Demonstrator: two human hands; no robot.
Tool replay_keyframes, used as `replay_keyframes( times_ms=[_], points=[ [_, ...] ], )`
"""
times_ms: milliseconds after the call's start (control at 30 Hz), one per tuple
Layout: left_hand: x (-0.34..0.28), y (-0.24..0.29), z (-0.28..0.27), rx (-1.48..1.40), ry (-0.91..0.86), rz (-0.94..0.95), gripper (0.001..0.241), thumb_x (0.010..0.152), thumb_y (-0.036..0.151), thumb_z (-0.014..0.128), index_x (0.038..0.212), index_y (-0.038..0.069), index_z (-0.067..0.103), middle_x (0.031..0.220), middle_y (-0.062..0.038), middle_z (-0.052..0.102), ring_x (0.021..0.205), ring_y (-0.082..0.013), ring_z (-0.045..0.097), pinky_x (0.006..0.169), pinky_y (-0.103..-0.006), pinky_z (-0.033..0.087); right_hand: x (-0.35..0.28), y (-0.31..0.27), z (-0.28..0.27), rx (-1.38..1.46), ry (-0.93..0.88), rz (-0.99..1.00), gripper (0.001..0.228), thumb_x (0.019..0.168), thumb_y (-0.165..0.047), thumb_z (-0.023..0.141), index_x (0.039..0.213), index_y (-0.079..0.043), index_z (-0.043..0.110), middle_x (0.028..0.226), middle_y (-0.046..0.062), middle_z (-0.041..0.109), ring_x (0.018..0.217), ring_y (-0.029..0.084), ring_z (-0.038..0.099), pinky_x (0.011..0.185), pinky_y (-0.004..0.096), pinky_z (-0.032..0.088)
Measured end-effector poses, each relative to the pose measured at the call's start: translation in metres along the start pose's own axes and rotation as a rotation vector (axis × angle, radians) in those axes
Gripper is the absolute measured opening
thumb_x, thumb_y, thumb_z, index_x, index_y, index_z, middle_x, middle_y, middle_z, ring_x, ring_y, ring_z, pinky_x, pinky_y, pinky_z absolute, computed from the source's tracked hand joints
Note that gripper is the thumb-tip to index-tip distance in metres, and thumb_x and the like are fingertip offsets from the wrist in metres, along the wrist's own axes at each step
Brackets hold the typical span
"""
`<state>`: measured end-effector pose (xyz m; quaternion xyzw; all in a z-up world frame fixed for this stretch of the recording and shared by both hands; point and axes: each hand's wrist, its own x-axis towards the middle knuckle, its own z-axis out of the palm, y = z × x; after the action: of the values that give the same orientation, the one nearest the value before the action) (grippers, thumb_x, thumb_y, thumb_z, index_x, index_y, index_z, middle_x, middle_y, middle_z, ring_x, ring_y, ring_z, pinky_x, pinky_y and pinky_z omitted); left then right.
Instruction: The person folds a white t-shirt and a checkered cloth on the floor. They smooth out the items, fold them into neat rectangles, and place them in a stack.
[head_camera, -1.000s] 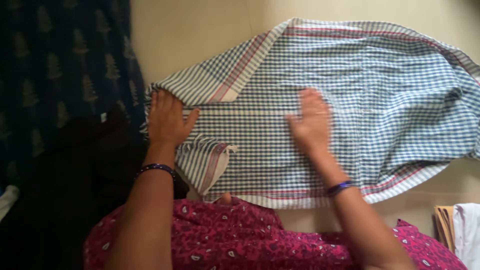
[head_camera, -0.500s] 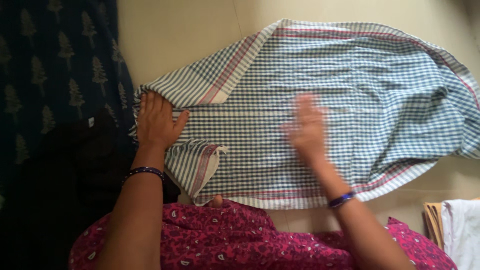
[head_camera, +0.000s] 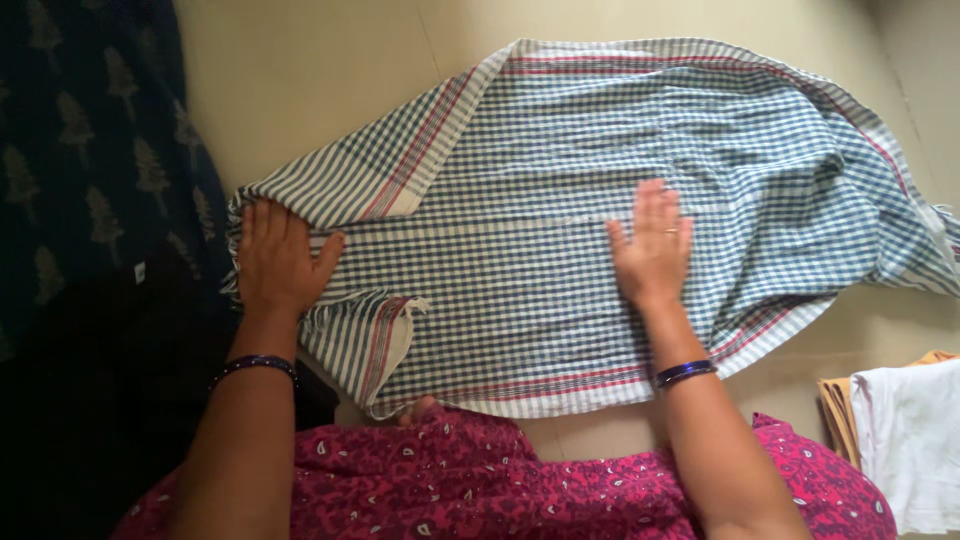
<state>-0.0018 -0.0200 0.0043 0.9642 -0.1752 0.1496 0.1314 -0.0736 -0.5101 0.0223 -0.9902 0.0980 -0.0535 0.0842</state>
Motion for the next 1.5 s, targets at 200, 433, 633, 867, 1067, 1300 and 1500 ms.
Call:
replay_keyframes(
  times_ms=[200,433,633,867,1067,1300,1500],
  points=[
    [0.001,-0.005,0.002,-0.012,-0.072,-0.055,0.059,0.096,0.047,0.065,0.120,-0.007,0.062,0.135,-0.029,0.057,0.137,-0.0464,0.046,0.126,-0.0579,0.026,0.009,0.034,-0.003,0.025,-0.035,0.193,0.081,0.107,-0.061,0.021,0.163,-0.002,0.017,0.172,0.017,0.011,0.159,0.036,0.007,0.125,0.058,0.005],
    [-0.002,-0.004,0.006,0.009,-0.042,-0.027,0.066,0.095,0.048,0.064,0.127,-0.010,0.061,0.141,-0.031,0.055,0.141,-0.0480,0.043,0.125,-0.0579,0.024,0.002,0.018,0.002,0.068,-0.062,0.094,0.085,0.106,-0.063,0.023,0.163,-0.001,0.015,0.172,0.018,0.009,0.159,0.036,0.006,0.124,0.058,0.005],
    [-0.006,-0.008,0.009,-0.113,0.027,0.025,0.067,0.100,0.045,0.061,0.138,-0.010,0.059,0.143,-0.032,0.053,0.140,-0.0503,0.041,0.122,-0.0616,0.023,-0.019,0.058,0.013,0.019,0.077,0.210,0.079,0.106,-0.059,0.027,0.164,-0.005,0.023,0.171,0.016,0.019,0.159,0.034,0.015,0.127,0.053,0.010],
    [-0.013,-0.016,0.029,-0.007,0.031,-0.006,0.064,0.100,0.045,0.060,0.135,-0.009,0.059,0.142,-0.032,0.054,0.137,-0.0498,0.043,0.120,-0.0605,0.025,-0.049,0.069,-0.022,0.098,0.071,-0.201,0.078,0.106,-0.049,0.046,0.161,0.003,0.027,0.169,0.026,0.025,0.158,0.038,0.022,0.126,0.051,0.018],
    [0.002,-0.015,0.050,0.060,-0.018,-0.065,0.062,0.097,0.044,0.062,0.130,-0.009,0.063,0.142,-0.031,0.056,0.134,-0.0476,0.047,0.115,-0.0558,0.032,-0.128,-0.005,-0.031,-0.097,-0.393,-0.421,0.094,0.090,-0.052,0.062,0.159,-0.007,0.018,0.166,0.024,0.013,0.153,0.040,0.016,0.118,0.059,0.021],
    [0.004,0.040,-0.010,0.011,-0.403,-0.385,0.054,0.084,0.037,0.071,0.124,0.001,0.068,0.134,-0.026,0.060,0.122,-0.0437,0.057,0.101,-0.0543,0.048,-0.145,-0.043,-0.035,-0.071,-0.420,-0.228,0.079,0.093,-0.041,0.064,0.161,-0.037,0.024,0.170,0.017,0.012,0.155,0.041,0.014,0.115,0.064,0.027],
    [-0.001,0.097,-0.019,0.112,-0.144,-0.198,0.020,0.094,0.017,0.060,0.101,0.003,0.073,0.103,-0.022,0.071,0.095,-0.0407,0.070,0.083,-0.0516,0.057,-0.151,-0.035,-0.029,-0.071,-0.384,-0.287,0.077,0.092,-0.043,0.065,0.159,-0.039,0.027,0.169,0.017,0.018,0.153,0.041,0.022,0.114,0.059,0.034]
  ],
)
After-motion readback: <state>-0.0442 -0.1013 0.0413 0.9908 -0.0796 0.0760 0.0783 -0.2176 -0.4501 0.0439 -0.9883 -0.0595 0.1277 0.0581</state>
